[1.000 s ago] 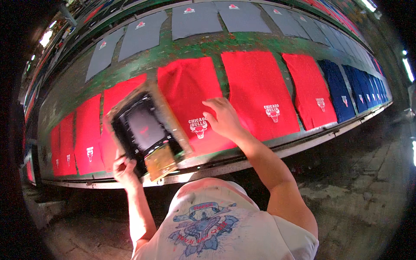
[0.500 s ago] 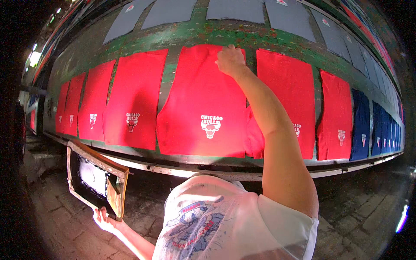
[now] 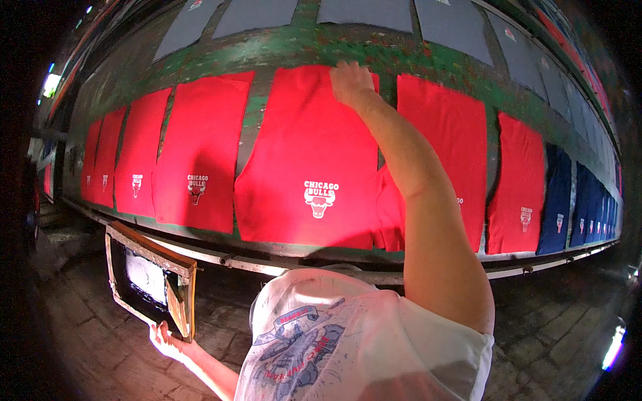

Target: The person uses a squeegee to apply ink through a screen printing frame onto a series of red and blue t-shirts laid out on a table. The person repeatedly wipes the screen, repositions the frame, and prints the Chicago Bulls logo on each shirt in sequence.

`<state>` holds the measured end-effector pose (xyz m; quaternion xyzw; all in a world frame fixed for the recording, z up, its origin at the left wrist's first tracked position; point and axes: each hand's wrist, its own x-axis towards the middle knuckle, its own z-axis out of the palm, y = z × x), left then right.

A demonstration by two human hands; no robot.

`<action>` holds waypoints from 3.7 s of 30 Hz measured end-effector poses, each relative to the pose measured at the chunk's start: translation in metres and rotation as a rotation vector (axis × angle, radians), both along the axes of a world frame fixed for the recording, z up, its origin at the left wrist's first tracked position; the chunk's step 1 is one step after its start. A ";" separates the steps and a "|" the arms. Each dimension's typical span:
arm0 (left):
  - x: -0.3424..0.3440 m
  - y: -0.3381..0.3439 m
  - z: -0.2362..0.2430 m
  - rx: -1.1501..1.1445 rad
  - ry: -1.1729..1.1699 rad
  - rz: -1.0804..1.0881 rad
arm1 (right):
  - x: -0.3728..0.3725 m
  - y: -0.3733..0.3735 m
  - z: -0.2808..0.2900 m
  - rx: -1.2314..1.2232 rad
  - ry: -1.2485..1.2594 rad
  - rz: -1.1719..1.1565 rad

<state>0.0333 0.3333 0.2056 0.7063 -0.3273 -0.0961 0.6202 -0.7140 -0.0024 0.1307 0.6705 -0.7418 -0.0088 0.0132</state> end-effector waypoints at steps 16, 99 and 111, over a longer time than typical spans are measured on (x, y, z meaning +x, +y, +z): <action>-0.024 -0.028 0.021 -0.028 0.212 0.031 | 0.006 -0.001 0.015 0.058 0.023 0.010; -0.330 -0.124 -0.129 0.222 0.374 -1.285 | 0.193 0.406 -0.030 -0.520 -1.391 -0.623; -0.332 -0.125 -0.134 0.208 0.423 -1.276 | 0.193 0.406 -0.029 -0.535 -1.416 -0.620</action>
